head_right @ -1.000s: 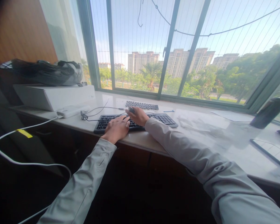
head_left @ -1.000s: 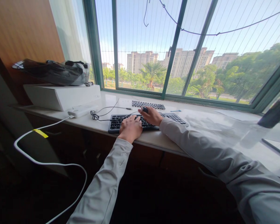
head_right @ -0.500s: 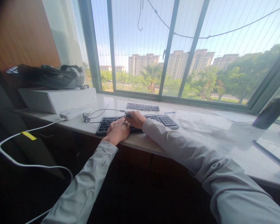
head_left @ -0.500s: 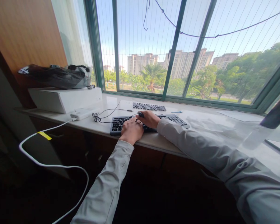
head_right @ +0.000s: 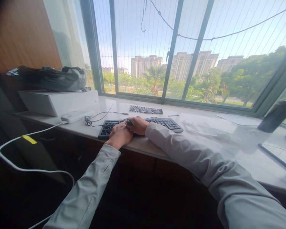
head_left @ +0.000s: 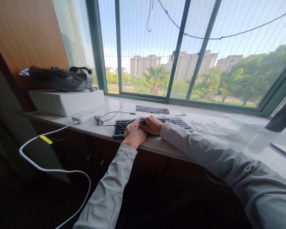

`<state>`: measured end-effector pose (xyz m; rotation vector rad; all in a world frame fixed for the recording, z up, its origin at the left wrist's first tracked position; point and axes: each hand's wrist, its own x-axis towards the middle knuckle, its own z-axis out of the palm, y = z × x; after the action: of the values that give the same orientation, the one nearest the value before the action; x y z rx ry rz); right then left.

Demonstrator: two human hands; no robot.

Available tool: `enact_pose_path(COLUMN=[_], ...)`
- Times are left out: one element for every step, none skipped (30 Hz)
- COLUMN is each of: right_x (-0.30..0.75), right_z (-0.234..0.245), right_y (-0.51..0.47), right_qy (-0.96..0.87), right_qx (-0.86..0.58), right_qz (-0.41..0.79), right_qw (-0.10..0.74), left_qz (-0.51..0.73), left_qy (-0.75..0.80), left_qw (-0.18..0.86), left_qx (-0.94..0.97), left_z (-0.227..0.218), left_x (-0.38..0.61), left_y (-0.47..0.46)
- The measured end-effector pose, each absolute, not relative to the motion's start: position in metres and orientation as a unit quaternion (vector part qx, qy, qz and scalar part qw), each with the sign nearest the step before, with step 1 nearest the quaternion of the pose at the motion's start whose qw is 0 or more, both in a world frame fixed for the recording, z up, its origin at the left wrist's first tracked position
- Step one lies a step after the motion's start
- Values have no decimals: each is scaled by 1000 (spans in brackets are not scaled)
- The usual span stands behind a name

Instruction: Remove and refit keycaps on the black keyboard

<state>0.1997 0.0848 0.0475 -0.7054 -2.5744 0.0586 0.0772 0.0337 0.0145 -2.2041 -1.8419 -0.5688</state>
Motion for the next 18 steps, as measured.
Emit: enact_pose_path(right_x=[199,199,198,197,196,196,198,200,205,210,217,224,231,237,242,245,247,248], right_z=[48,49,50,51,52,53,53,53,52,51,50,50,50,50,52,55,58,62], right_y=[85,84,84,84,84,85,87,89,92,95,98,100,102,103,103,102,102,101], right_qy=[-940,-941,-942,-943,-944,-945,-946,-948,-949,-952,-949,-946,-945,-942,-936,-930,-920,-906], right_qx=[-252,-248,-246,-244,-242,-240,-240,-244,-252,-263,-281,-292,-295,-293,-294,-293,-293,-297], right_qz=[28,33,36,38,38,37,31,19,4,-15,-33,-44,-48,-48,-48,-44,-36,-22], right_qw=[230,227,225,224,222,221,214,201,187,157,138,131,136,155,185,219,257,302], left_qz=[-196,-198,-200,-202,-202,-202,-202,-203,-208,-215,-224,-232,-238,-241,-241,-240,-239,-237], left_qy=[-625,-627,-628,-631,-634,-636,-636,-634,-632,-629,-628,-627,-628,-629,-629,-629,-629,-630], left_qw=[112,113,112,109,106,103,101,101,102,106,112,118,122,125,125,124,122,118], left_qx=[-747,-745,-743,-741,-739,-737,-738,-739,-740,-739,-737,-734,-731,-729,-728,-729,-730,-730], left_z=[14,14,14,14,14,15,15,16,16,16,16,15,15,14,13,13,12,12], left_x=[77,77,77,77,77,77,77,77,77,77,78,78,79,79,80,80,79,79], left_y=[34,34,34,34,34,33,32,31,30,30,29,29,29,30,31,31,32,33])
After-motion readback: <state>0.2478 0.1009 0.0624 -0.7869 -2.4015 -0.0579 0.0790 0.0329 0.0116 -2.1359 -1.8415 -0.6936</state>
